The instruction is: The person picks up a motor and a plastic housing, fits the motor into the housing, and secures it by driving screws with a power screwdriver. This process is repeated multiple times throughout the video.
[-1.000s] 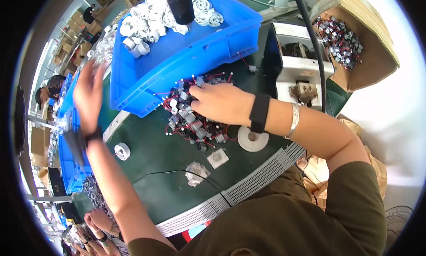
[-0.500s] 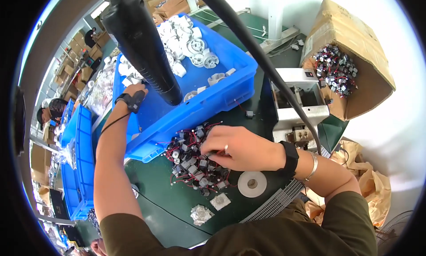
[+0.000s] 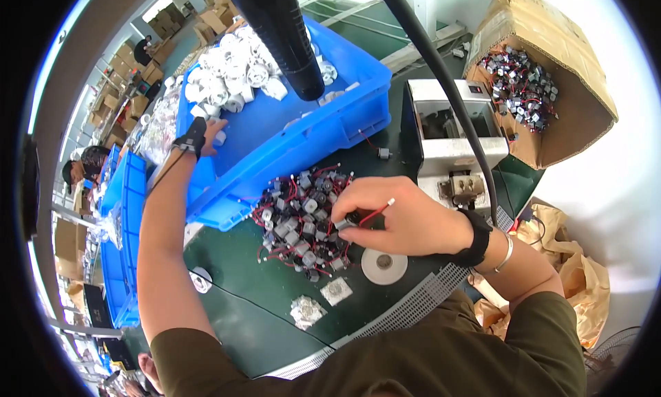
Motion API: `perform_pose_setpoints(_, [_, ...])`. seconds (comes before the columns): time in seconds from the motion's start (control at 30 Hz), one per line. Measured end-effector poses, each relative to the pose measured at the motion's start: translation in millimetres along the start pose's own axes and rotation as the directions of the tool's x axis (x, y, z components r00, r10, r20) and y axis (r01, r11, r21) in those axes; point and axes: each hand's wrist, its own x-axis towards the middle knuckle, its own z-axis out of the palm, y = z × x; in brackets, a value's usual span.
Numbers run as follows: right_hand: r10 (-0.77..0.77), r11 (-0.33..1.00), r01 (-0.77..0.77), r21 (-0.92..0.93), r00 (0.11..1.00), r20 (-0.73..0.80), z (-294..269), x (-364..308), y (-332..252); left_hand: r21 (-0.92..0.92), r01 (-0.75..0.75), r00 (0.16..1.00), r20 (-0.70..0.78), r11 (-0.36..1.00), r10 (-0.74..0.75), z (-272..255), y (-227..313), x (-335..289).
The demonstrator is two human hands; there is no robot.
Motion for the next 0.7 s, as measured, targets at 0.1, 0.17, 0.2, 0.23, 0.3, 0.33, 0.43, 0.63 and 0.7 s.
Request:
perform_pose_setpoints(0.1, [0.072, 0.996, -0.073, 0.053, 0.997, 0.006, 0.8, -0.9, -5.7, 0.297, -0.005, 0.999, -0.049, 0.955, 0.020, 36.4, -9.9, -3.9])
perform_pose_setpoints(0.17, [0.026, 0.999, -0.025, 0.028, 1.000, -0.010, -1.4, -1.1, -5.9, 0.086, -0.007, 0.976, 0.216, 0.996, -0.012, 17.5, -21.2, 4.8])
perform_pose_setpoints(0.2, [0.017, 1.000, -0.018, -0.015, 0.997, -0.075, -11.2, -9.6, 2.9, 0.302, -0.202, 0.956, 0.266, 0.932, 0.121, -36.4, 50.1, 5.3])
perform_pose_setpoints(0.23, [0.017, 1.000, -0.017, 0.001, 0.999, -0.032, -6.9, -5.8, -7.0, 0.140, -0.095, 0.994, 0.069, 0.986, 0.086, -14.4, 9.5, -17.2])
perform_pose_setpoints(0.3, [-0.039, 0.999, 0.039, -0.002, 0.995, -0.096, -7.0, -8.4, -7.6, -0.633, 0.090, 0.990, -0.025, 0.769, -0.136, -47.1, 36.6, -40.3])
perform_pose_setpoints(0.33, [-0.104, 0.995, 0.105, -0.002, 0.985, -0.135, -9.4, -12.9, -2.5, -0.870, 0.037, 0.970, -0.087, 0.491, -0.228, -75.4, 75.4, -64.7])
perform_pose_setpoints(0.43, [-0.010, 0.996, 0.026, 0.085, 0.983, -0.183, -15.2, -28.0, 2.8, -0.974, -0.182, 0.975, -0.197, 0.135, -0.103, -117.9, 139.7, -135.9])
perform_pose_setpoints(0.63, [0.223, 0.955, -0.188, 0.230, 0.965, -0.137, -18.1, -54.6, -10.3, -0.979, 0.089, 0.913, 0.006, -0.185, 0.407, -89.7, 284.1, -212.5])
perform_pose_setpoints(0.7, [0.190, 0.962, -0.142, 0.231, 0.961, -0.201, -16.5, -63.2, -8.8, -0.980, 0.158, 0.894, 0.091, -0.118, 0.439, -72.1, 317.1, -211.7])
